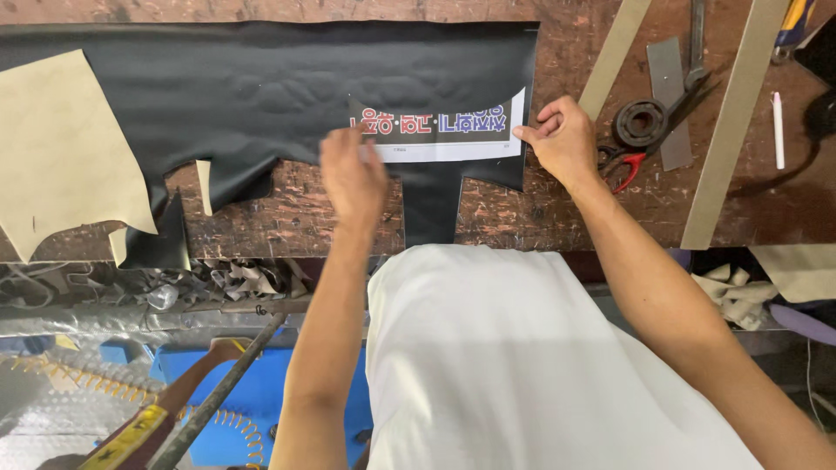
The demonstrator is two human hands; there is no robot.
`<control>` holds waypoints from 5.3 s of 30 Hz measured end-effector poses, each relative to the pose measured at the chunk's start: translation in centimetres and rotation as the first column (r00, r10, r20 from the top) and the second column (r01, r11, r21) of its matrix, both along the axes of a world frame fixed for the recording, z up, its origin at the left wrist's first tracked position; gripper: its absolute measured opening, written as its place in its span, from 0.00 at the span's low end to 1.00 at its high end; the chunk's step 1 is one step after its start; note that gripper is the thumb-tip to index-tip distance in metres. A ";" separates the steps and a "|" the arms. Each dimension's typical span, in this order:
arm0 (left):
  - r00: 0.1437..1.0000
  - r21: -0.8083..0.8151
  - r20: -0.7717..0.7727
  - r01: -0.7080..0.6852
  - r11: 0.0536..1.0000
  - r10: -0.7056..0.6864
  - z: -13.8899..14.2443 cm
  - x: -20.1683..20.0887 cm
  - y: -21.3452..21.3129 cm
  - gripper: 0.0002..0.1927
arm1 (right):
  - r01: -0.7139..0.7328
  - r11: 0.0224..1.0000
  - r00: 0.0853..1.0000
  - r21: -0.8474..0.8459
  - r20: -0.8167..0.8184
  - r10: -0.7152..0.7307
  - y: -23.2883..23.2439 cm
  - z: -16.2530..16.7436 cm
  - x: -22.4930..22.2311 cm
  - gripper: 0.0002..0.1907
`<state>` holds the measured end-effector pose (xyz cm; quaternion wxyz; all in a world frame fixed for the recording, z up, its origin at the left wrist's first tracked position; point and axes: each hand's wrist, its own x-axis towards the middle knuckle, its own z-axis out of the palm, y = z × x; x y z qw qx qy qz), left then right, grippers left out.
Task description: The person places a printed template on a black leather sheet, secures it with a wrench and a metal ring, then uses a ruler and white marker to draw a straight line. They then use scissors to cut the leather along the marked line and remove the template.
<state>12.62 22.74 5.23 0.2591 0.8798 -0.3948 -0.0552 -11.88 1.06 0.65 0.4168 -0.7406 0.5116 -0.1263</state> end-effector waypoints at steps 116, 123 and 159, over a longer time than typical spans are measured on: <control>0.974 0.105 0.004 0.223 0.969 -0.225 -1.5 5.9 3.4 0.29 | -0.035 0.997 0.999 0.062 -0.034 0.037 -0.7 0.8 -0.5 0.23; 0.974 0.113 0.011 0.225 0.968 -0.228 -1.8 5.9 3.4 0.28 | -0.042 0.998 0.999 0.043 -0.011 0.042 -0.6 0.7 -0.5 0.23; 0.976 0.128 0.018 0.215 0.968 -0.219 -2.0 6.1 3.1 0.28 | -0.048 0.997 0.998 0.062 -0.023 0.050 -0.7 1.0 -0.5 0.25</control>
